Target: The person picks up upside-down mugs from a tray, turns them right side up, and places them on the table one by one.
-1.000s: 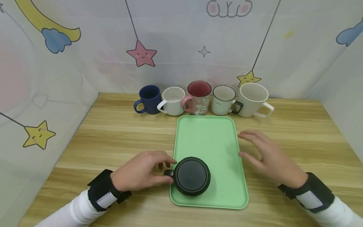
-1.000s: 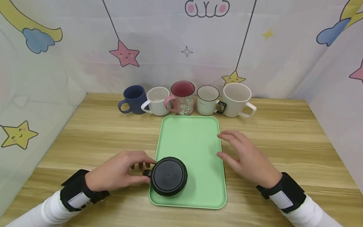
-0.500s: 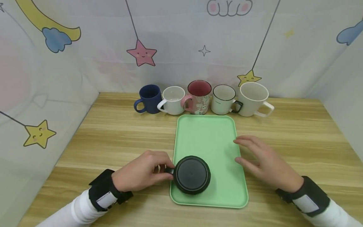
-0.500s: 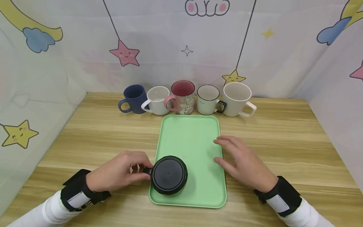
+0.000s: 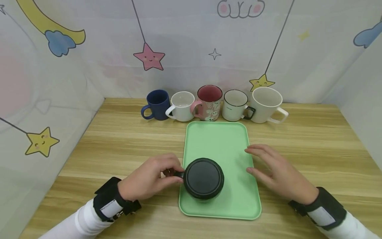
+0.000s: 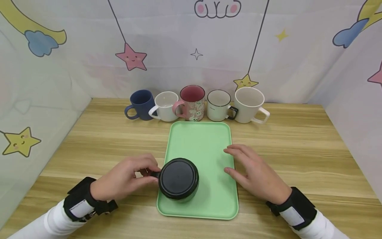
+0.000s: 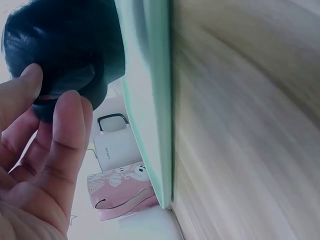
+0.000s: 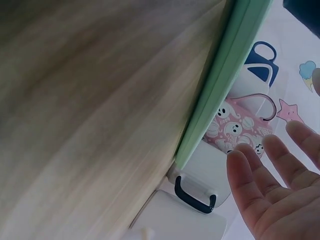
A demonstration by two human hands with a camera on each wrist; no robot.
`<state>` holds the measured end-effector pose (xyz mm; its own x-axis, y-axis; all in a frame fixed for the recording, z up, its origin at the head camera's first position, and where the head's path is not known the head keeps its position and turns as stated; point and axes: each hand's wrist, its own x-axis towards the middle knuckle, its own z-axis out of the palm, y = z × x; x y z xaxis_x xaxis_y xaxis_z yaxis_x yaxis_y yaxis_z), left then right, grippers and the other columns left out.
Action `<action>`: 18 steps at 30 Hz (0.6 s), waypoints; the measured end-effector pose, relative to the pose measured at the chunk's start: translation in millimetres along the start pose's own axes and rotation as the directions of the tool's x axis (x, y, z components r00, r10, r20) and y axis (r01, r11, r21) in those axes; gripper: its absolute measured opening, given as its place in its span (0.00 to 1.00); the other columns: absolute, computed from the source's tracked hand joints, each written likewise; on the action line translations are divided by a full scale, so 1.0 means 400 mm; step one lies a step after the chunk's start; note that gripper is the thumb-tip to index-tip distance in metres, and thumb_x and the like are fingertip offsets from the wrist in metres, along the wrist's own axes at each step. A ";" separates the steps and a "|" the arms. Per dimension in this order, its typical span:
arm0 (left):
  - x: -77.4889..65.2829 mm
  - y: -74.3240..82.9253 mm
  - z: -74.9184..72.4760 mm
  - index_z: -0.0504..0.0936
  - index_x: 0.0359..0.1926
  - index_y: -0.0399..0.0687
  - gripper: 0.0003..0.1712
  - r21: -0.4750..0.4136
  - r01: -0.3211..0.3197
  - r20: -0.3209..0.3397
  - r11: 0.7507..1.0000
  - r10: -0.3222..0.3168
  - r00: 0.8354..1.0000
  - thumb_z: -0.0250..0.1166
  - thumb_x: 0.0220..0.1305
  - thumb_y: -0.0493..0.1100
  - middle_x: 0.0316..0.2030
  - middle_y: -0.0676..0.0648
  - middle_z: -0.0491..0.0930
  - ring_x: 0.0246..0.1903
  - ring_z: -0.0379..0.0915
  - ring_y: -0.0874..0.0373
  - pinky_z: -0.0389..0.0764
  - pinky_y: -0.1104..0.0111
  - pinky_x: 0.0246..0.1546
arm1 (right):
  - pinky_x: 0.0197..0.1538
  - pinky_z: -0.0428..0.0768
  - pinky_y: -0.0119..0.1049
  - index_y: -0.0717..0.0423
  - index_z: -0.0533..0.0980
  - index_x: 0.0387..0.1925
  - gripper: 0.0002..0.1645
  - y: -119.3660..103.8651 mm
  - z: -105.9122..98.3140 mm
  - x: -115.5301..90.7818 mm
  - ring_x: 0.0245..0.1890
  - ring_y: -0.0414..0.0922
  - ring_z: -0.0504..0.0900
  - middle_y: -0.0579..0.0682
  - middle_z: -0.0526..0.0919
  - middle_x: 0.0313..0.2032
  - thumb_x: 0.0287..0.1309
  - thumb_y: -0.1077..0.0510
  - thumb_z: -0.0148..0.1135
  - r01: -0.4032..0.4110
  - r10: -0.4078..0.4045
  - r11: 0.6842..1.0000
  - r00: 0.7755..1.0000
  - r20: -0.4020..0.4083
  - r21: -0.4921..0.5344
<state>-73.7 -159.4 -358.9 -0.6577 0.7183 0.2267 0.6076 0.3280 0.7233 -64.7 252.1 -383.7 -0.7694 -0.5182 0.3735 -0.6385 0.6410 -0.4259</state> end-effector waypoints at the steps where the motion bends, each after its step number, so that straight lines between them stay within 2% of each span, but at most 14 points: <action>1: 0.001 0.002 -0.001 0.87 0.48 0.54 0.09 -0.003 0.005 -0.021 1.000 -0.005 1.000 0.75 0.69 0.41 0.41 0.59 0.81 0.38 0.78 0.64 0.84 0.70 0.38 | 0.72 0.62 0.21 0.57 0.76 0.67 0.36 0.000 0.000 0.001 0.66 0.47 0.77 0.53 0.77 0.66 0.59 0.59 0.79 -0.001 0.001 1.000 1.000 0.001 0.001; 5: 0.009 0.009 -0.006 0.87 0.46 0.54 0.09 -0.054 0.027 -0.106 0.998 -0.032 0.994 0.75 0.68 0.38 0.42 0.57 0.83 0.38 0.80 0.61 0.85 0.68 0.38 | 0.71 0.62 0.21 0.56 0.76 0.68 0.36 -0.004 -0.003 0.006 0.66 0.46 0.77 0.52 0.77 0.67 0.60 0.59 0.79 -0.002 0.002 1.000 1.000 0.003 0.008; 10: 0.027 0.011 -0.011 0.87 0.46 0.52 0.09 -0.139 0.031 -0.201 0.990 -0.059 0.978 0.74 0.68 0.35 0.42 0.53 0.83 0.37 0.82 0.57 0.87 0.67 0.36 | 0.69 0.67 0.21 0.53 0.75 0.70 0.38 -0.011 -0.007 0.018 0.64 0.45 0.78 0.49 0.77 0.67 0.60 0.61 0.79 0.002 -0.002 1.000 1.000 -0.005 0.025; 15: 0.053 0.013 -0.015 0.87 0.46 0.45 0.11 -0.262 0.022 -0.278 0.965 -0.097 0.956 0.72 0.67 0.28 0.43 0.49 0.83 0.35 0.83 0.53 0.88 0.64 0.34 | 0.60 0.80 0.30 0.53 0.74 0.70 0.39 -0.022 -0.008 0.037 0.61 0.46 0.80 0.47 0.78 0.65 0.59 0.64 0.79 0.023 -0.022 0.998 0.999 -0.027 0.061; 18: 0.069 0.015 -0.014 0.85 0.46 0.40 0.11 -0.321 -0.002 -0.320 0.947 -0.106 0.941 0.71 0.66 0.25 0.43 0.46 0.83 0.34 0.84 0.51 0.89 0.63 0.35 | 0.57 0.83 0.35 0.53 0.74 0.70 0.38 -0.031 -0.009 0.053 0.61 0.45 0.80 0.47 0.79 0.65 0.61 0.64 0.78 0.008 -0.006 0.994 1.000 -0.018 0.109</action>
<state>-90.9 -141.0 -344.7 -0.8263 0.4449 0.3452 0.4337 0.1118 0.8941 -73.2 235.1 -367.6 -0.7650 -0.5117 0.3910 -0.6429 0.5715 -0.5100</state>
